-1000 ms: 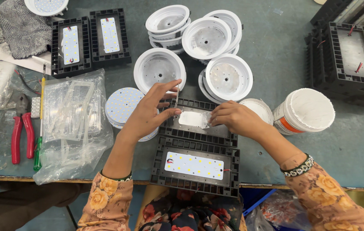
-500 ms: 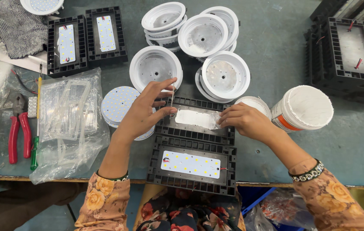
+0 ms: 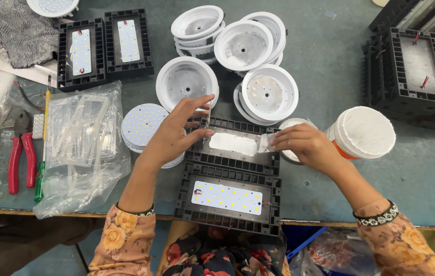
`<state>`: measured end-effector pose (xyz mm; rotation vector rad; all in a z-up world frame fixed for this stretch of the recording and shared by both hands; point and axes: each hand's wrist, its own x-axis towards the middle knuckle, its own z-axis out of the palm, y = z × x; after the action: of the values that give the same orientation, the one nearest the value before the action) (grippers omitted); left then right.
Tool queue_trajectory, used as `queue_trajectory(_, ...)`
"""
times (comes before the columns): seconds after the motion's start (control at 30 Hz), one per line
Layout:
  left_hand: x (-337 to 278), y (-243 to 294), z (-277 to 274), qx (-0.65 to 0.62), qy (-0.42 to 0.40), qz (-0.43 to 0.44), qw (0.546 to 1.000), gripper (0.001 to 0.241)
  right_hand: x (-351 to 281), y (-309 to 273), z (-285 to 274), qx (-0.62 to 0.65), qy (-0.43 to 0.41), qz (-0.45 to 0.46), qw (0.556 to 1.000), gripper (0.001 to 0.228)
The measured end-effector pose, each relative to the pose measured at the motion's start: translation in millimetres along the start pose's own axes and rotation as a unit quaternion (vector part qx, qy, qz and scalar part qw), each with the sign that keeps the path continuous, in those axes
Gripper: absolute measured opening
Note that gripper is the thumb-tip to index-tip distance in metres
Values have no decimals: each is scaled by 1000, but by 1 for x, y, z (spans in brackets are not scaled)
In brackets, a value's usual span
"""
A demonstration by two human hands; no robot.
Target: The person applies a white paste to the back of circular LED light components using a small metal spatula, then places them into white plastic housings. The person repeats this process for multiple units on a workbench.
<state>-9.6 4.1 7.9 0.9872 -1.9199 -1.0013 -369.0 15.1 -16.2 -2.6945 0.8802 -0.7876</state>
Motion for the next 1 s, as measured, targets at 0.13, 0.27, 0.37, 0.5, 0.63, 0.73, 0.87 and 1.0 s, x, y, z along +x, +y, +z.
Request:
queue_trajectory(0.13,-1,1,-1,-3,-2,2,1000,70,11,-7,10,5,27,42,999,31)
queue_trajectory(0.27,-2,1,-3,-6,0,-4,1000,71,28,-11,22,30,2,26,999,36)
queue_trajectory(0.37,-2,-1,-3,-11,-1,-7,1000,71,44,-10,34,40,-9,-5,999,36)
queue_trajectory(0.5,-1,-4,-3,-25,0,4,1000,71,65,-12,52,-1,-36,-58,998,36)
queue_trajectory(0.63,-1,-6,-3,-33,-5,5,999,71,85,-15,63,-23,-36,-93,995,30)
queue_trajectory(0.73,-1,-7,-3,-36,-8,7,999,71,96,-18,66,-43,-56,-104,992,30)
queue_trajectory(0.87,-1,-8,-2,-36,-7,11,999,72,107,-19,68,-54,-68,-117,989,28)
queue_trajectory(1.0,-1,-8,-3,-46,-7,11,999,71,116,-18,72,-69,-80,-129,986,26)
